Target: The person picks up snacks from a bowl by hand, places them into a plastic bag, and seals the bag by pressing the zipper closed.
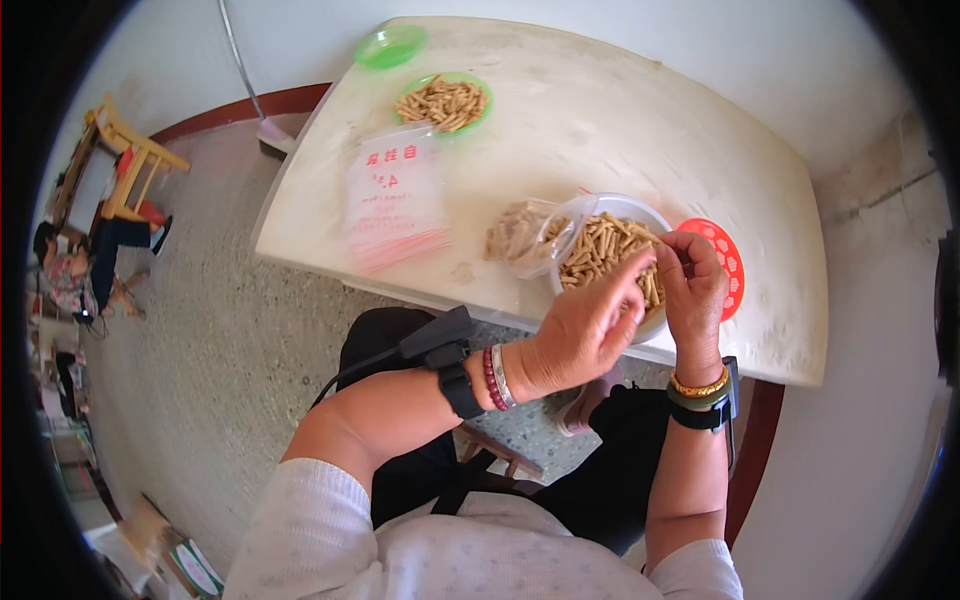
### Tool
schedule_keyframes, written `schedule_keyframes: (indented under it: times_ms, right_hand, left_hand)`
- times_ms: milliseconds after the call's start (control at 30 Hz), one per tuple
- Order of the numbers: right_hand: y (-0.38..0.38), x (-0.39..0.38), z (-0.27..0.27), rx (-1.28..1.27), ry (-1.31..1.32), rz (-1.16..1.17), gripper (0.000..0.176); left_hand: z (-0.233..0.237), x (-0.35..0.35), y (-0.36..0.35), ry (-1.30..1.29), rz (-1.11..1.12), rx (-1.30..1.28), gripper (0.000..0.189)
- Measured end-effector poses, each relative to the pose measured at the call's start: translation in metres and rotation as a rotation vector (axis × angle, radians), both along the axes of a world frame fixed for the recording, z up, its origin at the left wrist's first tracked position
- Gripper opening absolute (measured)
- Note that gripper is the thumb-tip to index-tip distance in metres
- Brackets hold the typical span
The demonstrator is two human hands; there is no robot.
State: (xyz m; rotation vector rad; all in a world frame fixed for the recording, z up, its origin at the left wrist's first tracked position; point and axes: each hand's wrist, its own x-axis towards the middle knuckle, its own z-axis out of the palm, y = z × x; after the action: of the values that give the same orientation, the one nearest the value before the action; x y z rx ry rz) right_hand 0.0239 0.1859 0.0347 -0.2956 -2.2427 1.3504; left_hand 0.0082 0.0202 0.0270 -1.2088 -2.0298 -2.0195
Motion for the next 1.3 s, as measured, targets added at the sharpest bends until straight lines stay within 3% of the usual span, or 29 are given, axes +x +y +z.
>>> schedule_keyframes:
  times_ms: [67, 133, 400, 700, 833, 867, 900, 933, 1000, 1033, 1100, 1200, 1300]
  right_hand:
    - [-0.01, -0.005, 0.005, 0.063, -0.004, 0.015, 0.01]
    - [-0.027, -0.011, 0.015, 0.355, -0.027, 0.089, 0.013]
    - [-0.065, -0.037, 0.016, 0.514, 0.012, 0.192, 0.015]
    - [-0.067, -0.052, 0.0, 0.532, -0.015, 0.156, 0.013]
    - [-0.06, -0.043, 0.004, 0.437, -0.06, 0.099, 0.017]
    - [-0.057, -0.041, 0.004, 0.416, -0.078, 0.096, 0.018]
    - [-0.053, -0.039, 0.003, 0.386, -0.07, 0.11, 0.02]
    - [-0.05, -0.039, -0.001, 0.374, -0.072, 0.086, 0.02]
    - [-0.044, -0.039, -0.011, 0.213, -0.108, 0.235, 0.022]
    - [-0.044, -0.039, -0.014, 0.123, -0.131, 0.294, 0.026]
    - [-0.052, -0.039, -0.014, 0.037, -0.107, 0.34, 0.029]
    - [-0.061, -0.046, -0.019, -0.102, -0.082, 0.45, 0.036]
    - [-0.062, -0.049, -0.015, -0.159, -0.104, 0.468, 0.034]
  left_hand:
    - [0.002, 0.002, -0.007, 0.072, -0.003, 0.004, 0.049]
    - [0.002, 0.003, -0.013, 0.189, -0.049, 0.028, 0.045]
    - [0.004, -0.008, -0.037, 0.205, -0.001, 0.069, 0.031]
    - [0.006, -0.019, -0.056, 0.186, -0.025, 0.09, 0.021]
    - [0.009, -0.047, -0.077, 0.127, 0.243, 0.096, 0.013]
    - [0.008, -0.058, -0.078, 0.108, 0.354, 0.118, 0.014]
    - [0.012, -0.066, -0.088, 0.003, 0.362, -0.023, 0.019]
    - [0.017, -0.077, -0.099, -0.025, 0.315, -0.299, 0.043]
    - [-0.01, -0.093, -0.104, 0.341, 0.322, -0.464, 0.073]
    - [-0.015, -0.089, -0.099, 0.351, 0.295, -0.475, 0.073]
    - [-0.026, -0.08, -0.09, 0.243, 0.265, -0.758, 0.091]
    - [-0.048, -0.08, -0.063, 0.303, 0.413, -0.722, 0.09]
    - [-0.058, -0.095, -0.052, 0.273, 0.4, -0.705, 0.071]
